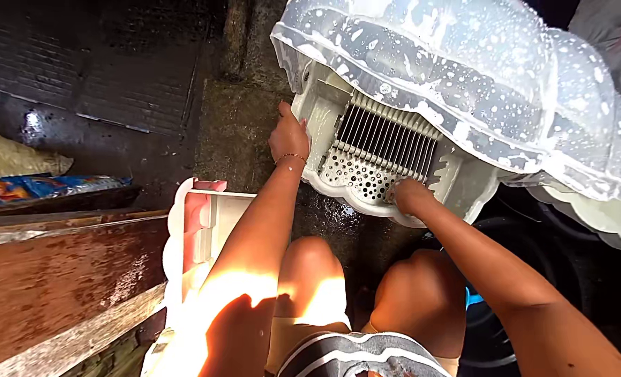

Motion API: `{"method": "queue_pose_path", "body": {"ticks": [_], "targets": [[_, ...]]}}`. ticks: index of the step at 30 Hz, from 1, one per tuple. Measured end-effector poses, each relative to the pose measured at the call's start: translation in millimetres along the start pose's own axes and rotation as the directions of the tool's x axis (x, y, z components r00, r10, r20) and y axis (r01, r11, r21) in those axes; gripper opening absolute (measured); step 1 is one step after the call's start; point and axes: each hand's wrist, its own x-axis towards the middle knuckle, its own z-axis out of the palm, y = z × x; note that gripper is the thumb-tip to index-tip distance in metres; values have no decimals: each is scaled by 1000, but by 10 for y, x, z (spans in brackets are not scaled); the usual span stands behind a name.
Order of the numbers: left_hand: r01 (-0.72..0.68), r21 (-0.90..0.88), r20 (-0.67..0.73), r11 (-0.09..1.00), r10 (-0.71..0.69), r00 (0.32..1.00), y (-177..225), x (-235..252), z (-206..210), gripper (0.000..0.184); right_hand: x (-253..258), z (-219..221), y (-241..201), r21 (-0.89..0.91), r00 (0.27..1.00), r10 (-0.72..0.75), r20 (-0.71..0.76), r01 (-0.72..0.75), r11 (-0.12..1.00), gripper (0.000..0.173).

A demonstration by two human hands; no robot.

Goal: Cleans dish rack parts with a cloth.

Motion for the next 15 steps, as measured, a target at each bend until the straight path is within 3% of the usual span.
{"method": "queue_pose_path", "body": {"ticks": [2,5,7,9,12,15], "targets": [[0,0,1,1000,0,1000,-4,2,-3,55,84,-81,-112,69,999,14,-35,-11,998,22],[-11,9,-10,1000,11,1000,-1,19,11,57,163,16,-432,179,961,-39,-274,91,980,22],[-16,11,-22,1000,16,1000,-4,-1,23,57,325,151,-711,169,864,-167,-474,276,946,20],[-19,-2,-28,1000,19,999,-20,-17,4,57,486,153,-851,177,778,-253,-576,420,890,26],[-38,-15,-30,999,38,999,-24,9,-33,58,587,227,-623,98,735,-419,-533,546,832,44],[-38,-14,-17,999,37,999,-21,-34,-1,58,368,399,-213,20,818,-419,-394,463,886,54]]}}
